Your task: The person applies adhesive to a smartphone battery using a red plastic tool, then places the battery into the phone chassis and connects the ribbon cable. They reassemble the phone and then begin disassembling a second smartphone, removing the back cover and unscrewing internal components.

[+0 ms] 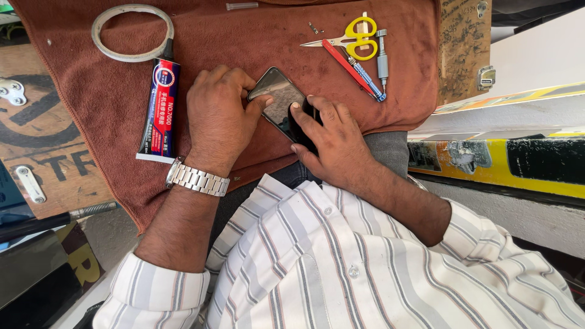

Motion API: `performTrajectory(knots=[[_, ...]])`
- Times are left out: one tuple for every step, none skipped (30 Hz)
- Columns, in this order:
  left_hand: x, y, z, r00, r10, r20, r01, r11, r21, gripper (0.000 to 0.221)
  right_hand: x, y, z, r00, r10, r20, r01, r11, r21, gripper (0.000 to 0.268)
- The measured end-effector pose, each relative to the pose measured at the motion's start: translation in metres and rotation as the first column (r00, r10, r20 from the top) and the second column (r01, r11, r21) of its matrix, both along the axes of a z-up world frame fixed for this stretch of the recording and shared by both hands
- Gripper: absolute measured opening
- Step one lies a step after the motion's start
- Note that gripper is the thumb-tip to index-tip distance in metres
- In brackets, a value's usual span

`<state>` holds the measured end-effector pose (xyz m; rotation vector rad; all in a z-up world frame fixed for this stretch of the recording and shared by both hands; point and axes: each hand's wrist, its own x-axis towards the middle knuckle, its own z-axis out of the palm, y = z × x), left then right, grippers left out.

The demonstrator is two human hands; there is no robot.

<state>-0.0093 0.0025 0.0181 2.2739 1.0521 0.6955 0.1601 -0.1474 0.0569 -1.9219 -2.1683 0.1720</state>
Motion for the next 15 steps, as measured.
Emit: performTrajectory(knots=[[0.000,-0.001,0.000,1.000,0.001,-0.002,-0.001,1.000,-0.011,0.033,0.001,0.000,-0.001,0.999,-0.018,-0.042,0.018,1.000,-0.005,0.071],[0.000,0.000,0.000,1.000,0.002,-0.004,-0.002,1.000,-0.019,0.033,0.002,0.000,-0.002,0.996,-0.035,-0.084,0.034,0.999,-0.008,0.073],[0.000,0.000,0.001,1.000,-0.007,0.004,0.007,1.000,-0.010,0.033,0.002,0.002,-0.005,0.994,-0.051,-0.095,0.052,0.999,0.009,0.076],[-0.001,-0.001,0.002,1.000,-0.015,0.010,0.015,1.000,-0.001,0.034,0.001,0.005,-0.008,0.992,-0.066,-0.107,0.069,0.997,0.025,0.080],[-0.001,-0.001,0.004,1.000,-0.024,0.016,0.024,1.000,0.007,0.034,0.001,0.008,-0.011,0.990,-0.082,-0.119,0.087,0.995,0.041,0.083],[-0.003,-0.002,0.006,0.998,-0.043,0.035,0.041,0.998,0.048,0.036,0.003,0.010,-0.012,0.993,-0.064,-0.100,0.072,0.994,0.082,0.083],[-0.005,-0.003,0.008,0.997,-0.062,0.052,0.057,0.994,0.089,0.039,0.006,0.012,-0.012,0.996,-0.047,-0.080,0.056,0.991,0.121,0.083],[-0.007,-0.004,0.011,0.994,-0.082,0.068,0.073,0.989,0.131,0.043,0.008,0.014,-0.011,0.998,-0.030,-0.060,0.039,0.986,0.161,0.084],[-0.009,-0.003,0.014,0.989,-0.102,0.106,0.091,0.991,0.099,0.046,0.010,0.014,-0.010,0.999,-0.029,0.016,0.025,0.980,0.196,0.083],[-0.011,-0.002,0.016,0.982,-0.119,0.144,0.111,0.992,0.064,0.048,0.013,0.014,-0.007,0.995,-0.031,0.092,0.009,0.974,0.226,0.083],[-0.012,-0.001,0.018,0.974,-0.135,0.182,0.132,0.991,0.030,0.051,0.015,0.014,-0.006,0.985,-0.034,0.167,-0.009,0.967,0.255,0.083],[-0.012,0.001,0.020,0.973,-0.098,0.209,0.113,0.992,-0.061,0.051,0.019,0.017,-0.006,0.983,-0.007,0.185,-0.044,0.963,0.266,0.081],[-0.011,0.002,0.022,0.971,-0.058,0.233,0.096,0.984,-0.153,0.051,0.026,0.022,-0.006,0.979,0.021,0.203,-0.078,0.958,0.277,0.080],[-0.009,0.002,0.023,0.967,-0.016,0.253,0.081,0.965,-0.248,0.051,0.032,0.026,-0.006,0.974,0.049,0.222,-0.113,0.952,0.283,0.079],[-0.008,0.002,0.025,0.974,-0.010,0.226,0.079,0.951,-0.300,0.044,0.035,0.028,-0.008,0.974,0.072,0.215,-0.133,0.949,0.285,0.078]])
